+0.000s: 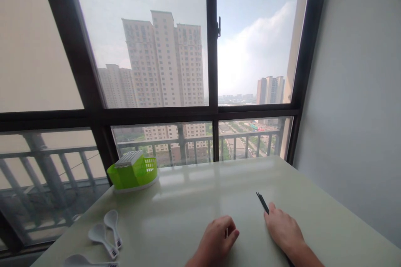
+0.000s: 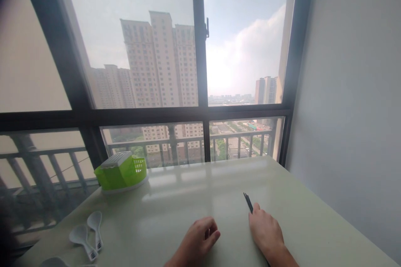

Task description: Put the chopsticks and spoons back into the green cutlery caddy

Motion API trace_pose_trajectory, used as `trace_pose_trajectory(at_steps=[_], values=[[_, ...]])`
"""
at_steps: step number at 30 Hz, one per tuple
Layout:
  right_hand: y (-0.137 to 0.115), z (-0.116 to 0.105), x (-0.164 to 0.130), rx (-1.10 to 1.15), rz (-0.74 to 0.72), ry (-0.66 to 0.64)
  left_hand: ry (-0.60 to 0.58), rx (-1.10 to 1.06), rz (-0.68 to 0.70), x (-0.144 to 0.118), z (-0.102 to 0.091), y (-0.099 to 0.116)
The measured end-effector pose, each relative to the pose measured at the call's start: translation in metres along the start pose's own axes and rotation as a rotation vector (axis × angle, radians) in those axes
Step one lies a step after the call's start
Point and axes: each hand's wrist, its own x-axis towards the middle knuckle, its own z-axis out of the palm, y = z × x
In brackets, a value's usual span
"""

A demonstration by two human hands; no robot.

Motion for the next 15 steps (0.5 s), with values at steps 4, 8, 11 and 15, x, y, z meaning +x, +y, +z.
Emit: trace_pose_trajectory(at_steps=[4, 8, 11, 15], values=[[-0.003, 0.001, 0.002, -0.009, -0.007, 0.037, 0.021, -0.010, -0.012, 0.000, -0.001, -0.001], [-0.003, -0.001, 0.003, -0.013, -0.010, 0.045, 0.044, -0.020, -0.013, 0.000, 0.001, -0.004], [-0.007, -0.005, 0.003, -0.023, -0.002, 0.057, 0.059, -0.045, -0.020, -0.001, 0.001, -0.004], [-0.036, -0.019, -0.002, -0.006, -0.065, 0.155, 0.113, -0.032, -0.039, 0.001, -0.006, 0.005]])
